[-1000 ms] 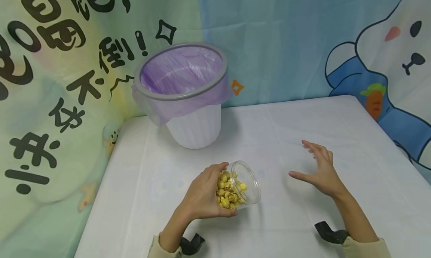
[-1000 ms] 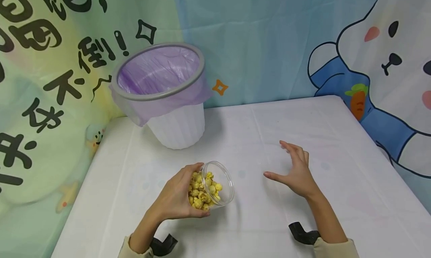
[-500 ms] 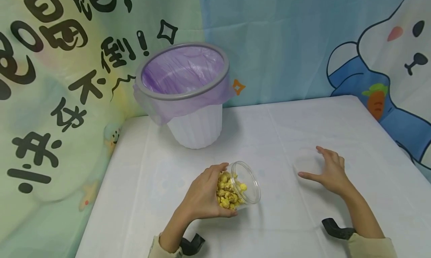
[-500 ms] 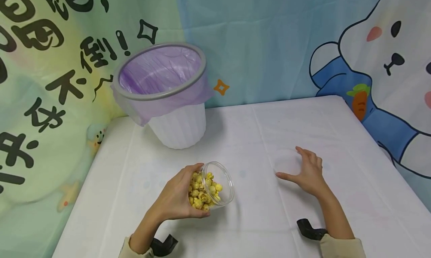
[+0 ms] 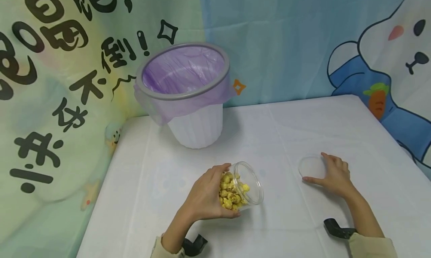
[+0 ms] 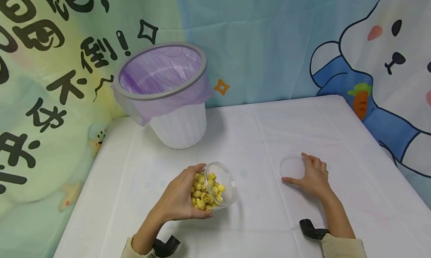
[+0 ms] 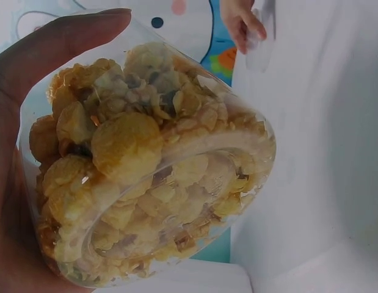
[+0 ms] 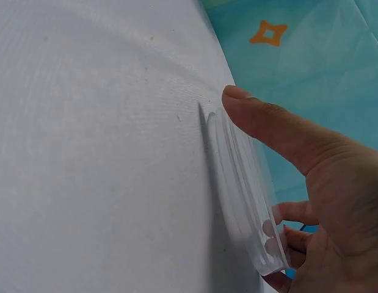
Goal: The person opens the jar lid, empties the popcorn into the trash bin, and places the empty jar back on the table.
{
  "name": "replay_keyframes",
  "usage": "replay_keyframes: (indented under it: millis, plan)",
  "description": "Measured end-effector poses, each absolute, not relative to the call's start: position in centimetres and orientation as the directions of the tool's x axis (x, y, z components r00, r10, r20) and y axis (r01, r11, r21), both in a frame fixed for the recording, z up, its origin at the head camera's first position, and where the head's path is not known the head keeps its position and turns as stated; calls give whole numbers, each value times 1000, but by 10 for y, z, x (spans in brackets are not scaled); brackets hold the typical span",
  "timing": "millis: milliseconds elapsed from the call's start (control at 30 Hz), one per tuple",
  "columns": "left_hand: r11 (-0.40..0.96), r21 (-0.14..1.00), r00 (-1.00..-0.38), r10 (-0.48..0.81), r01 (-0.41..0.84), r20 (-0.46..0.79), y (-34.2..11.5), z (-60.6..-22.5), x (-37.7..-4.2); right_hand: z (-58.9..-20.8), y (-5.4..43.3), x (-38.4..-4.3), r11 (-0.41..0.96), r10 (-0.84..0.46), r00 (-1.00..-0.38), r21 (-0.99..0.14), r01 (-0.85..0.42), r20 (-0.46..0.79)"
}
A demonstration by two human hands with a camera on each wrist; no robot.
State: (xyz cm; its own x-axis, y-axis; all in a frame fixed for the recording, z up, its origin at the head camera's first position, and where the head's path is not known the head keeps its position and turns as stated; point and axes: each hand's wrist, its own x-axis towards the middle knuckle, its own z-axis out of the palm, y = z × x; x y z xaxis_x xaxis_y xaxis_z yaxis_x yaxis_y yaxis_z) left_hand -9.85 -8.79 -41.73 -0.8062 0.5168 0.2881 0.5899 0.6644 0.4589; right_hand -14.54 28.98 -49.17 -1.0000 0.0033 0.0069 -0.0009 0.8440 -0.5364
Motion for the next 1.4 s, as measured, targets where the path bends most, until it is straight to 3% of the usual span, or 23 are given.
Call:
replay_keyframes:
  millis: [1067, 1400]
  plan:
    - [672, 472, -818, 515, 571, 255, -90, -422, -97, -497, 297, -143, 855, -15, -1000, -518, -2, -21]
    - [676, 470, -821, 512, 567, 253, -92, -419, -95, -477, 286, -157, 831, -1, -999, -556, -29, 51]
